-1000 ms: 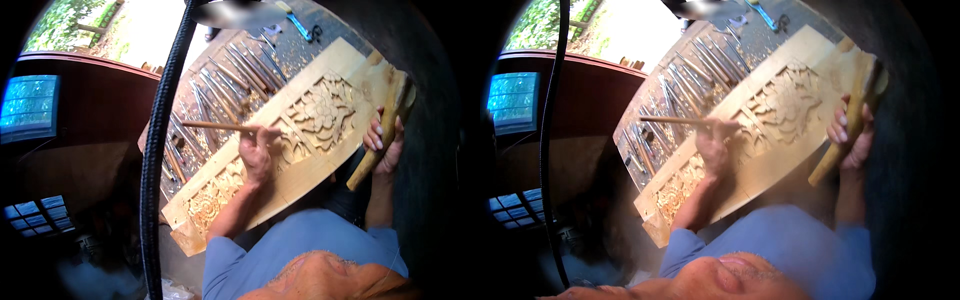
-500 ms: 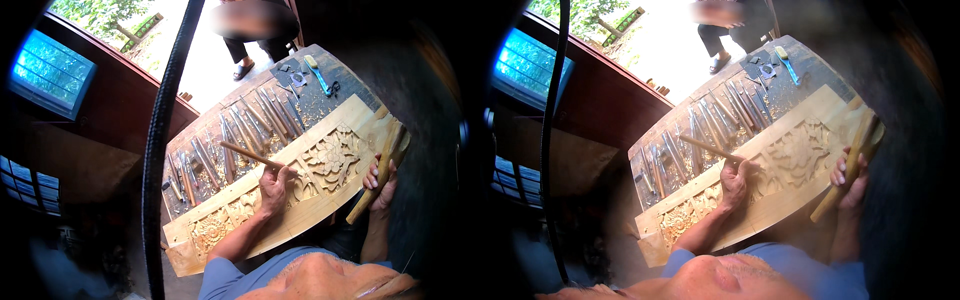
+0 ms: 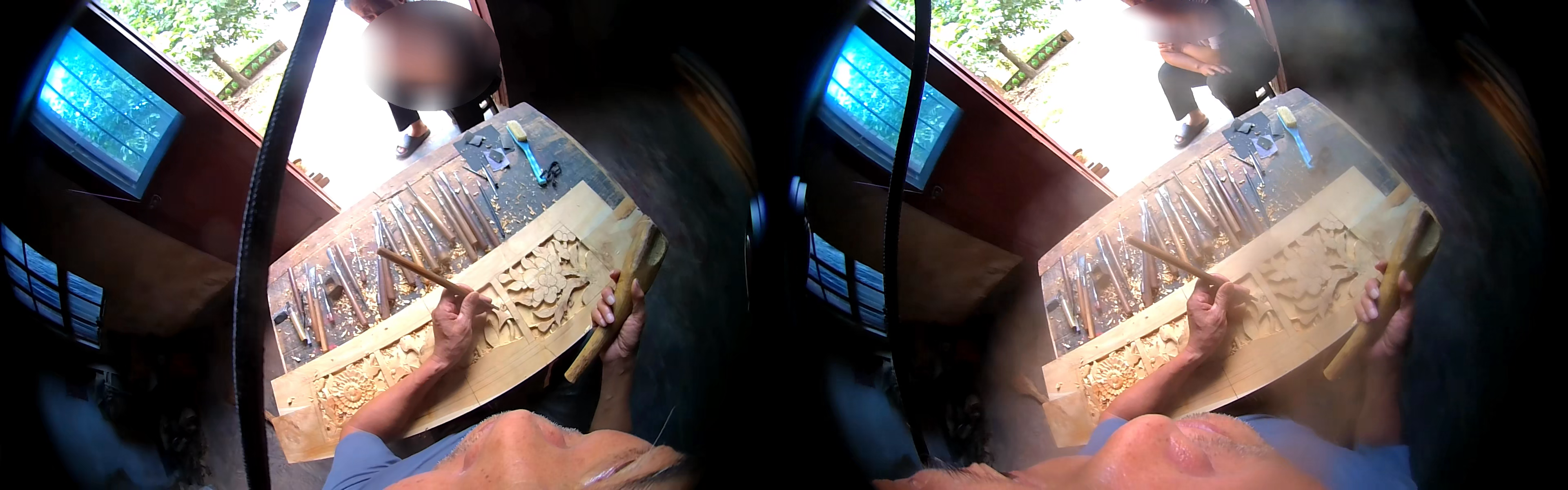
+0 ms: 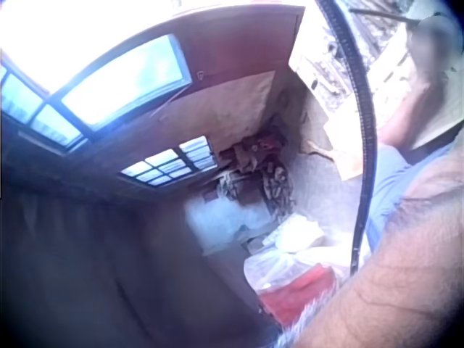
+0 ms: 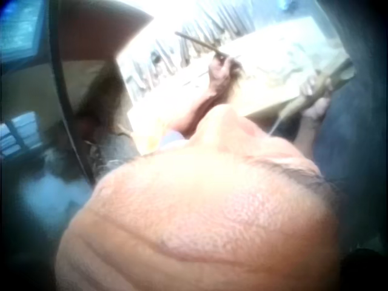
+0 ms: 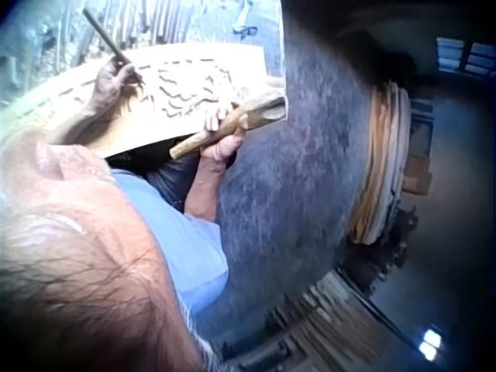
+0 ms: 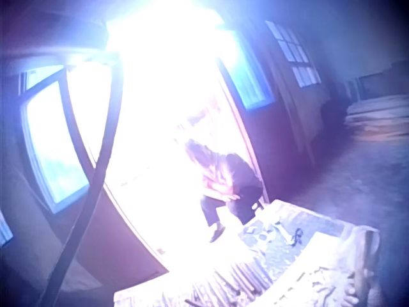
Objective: The person carves a floral design into a rectangular wooden board using a chisel and a wooden mallet. They repeatedly position the chisel on the wood and strike it with the mallet to remove shavings and refine the pattern. A second person sits nearby observing the process.
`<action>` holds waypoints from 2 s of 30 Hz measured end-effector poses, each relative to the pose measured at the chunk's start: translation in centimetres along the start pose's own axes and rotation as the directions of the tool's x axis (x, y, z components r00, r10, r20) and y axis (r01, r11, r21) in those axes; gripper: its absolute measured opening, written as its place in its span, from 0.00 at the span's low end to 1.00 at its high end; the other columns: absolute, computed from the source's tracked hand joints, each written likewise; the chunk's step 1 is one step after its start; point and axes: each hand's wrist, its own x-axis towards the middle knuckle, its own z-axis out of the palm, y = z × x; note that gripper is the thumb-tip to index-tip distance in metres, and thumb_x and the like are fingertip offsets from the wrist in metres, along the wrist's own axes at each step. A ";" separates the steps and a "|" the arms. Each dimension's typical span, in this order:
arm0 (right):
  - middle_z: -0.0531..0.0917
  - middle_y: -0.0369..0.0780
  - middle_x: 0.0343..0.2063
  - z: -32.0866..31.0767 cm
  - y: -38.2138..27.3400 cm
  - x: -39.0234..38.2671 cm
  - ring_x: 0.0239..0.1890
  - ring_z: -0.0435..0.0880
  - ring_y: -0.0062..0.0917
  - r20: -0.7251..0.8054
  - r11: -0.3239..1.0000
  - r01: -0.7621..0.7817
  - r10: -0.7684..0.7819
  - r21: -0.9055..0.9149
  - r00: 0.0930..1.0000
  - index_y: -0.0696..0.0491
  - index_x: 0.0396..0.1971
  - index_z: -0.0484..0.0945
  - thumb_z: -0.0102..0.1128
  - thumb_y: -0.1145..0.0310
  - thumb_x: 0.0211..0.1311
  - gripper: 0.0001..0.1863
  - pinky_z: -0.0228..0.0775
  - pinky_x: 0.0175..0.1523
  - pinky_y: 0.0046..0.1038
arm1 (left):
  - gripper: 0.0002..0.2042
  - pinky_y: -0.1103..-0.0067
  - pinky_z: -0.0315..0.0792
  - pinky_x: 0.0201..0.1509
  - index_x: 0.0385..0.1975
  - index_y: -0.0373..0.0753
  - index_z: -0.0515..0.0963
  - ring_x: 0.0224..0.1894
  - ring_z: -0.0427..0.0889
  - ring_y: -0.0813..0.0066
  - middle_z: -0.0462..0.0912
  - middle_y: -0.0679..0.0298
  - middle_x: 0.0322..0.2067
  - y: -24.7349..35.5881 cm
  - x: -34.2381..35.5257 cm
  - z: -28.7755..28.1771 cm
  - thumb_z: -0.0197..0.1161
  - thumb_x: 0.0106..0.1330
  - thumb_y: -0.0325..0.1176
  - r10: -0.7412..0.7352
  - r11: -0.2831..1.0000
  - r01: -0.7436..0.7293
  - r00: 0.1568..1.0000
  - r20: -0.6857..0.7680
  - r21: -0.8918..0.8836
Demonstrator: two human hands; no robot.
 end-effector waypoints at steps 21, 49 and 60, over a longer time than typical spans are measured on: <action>0.73 0.35 0.25 0.1 0.0 0.1 0.16 0.71 0.15 0.002 0.999 0.013 -0.013 -0.049 1.000 0.54 0.55 0.70 0.58 0.48 0.74 0.25 0.69 0.22 0.18 | 0.08 0.75 0.84 0.46 0.47 0.37 0.73 0.41 0.88 0.73 0.88 0.59 0.36 -0.1 0.0 -0.1 0.58 0.79 0.34 0.026 0.999 -0.027 1.000 0.017 0.031; 0.74 0.36 0.26 -0.6 0.0 0.1 0.17 0.73 0.17 0.010 0.999 -0.018 0.018 0.026 1.000 0.54 0.55 0.71 0.59 0.50 0.74 0.24 0.71 0.24 0.20 | 0.09 0.75 0.85 0.46 0.49 0.33 0.72 0.40 0.88 0.71 0.85 0.57 0.37 0.5 0.0 0.1 0.58 0.79 0.32 0.001 0.999 -0.002 1.000 0.023 0.034; 0.73 0.35 0.26 -0.4 -0.2 -0.1 0.17 0.72 0.16 0.004 0.999 -0.002 0.002 -0.037 1.000 0.54 0.55 0.71 0.60 0.49 0.73 0.25 0.70 0.24 0.19 | 0.11 0.74 0.88 0.38 0.49 0.37 0.77 0.32 0.89 0.72 0.88 0.59 0.31 5.4 3.9 -2.3 0.59 0.77 0.38 0.081 0.997 -0.081 0.997 -0.008 -0.011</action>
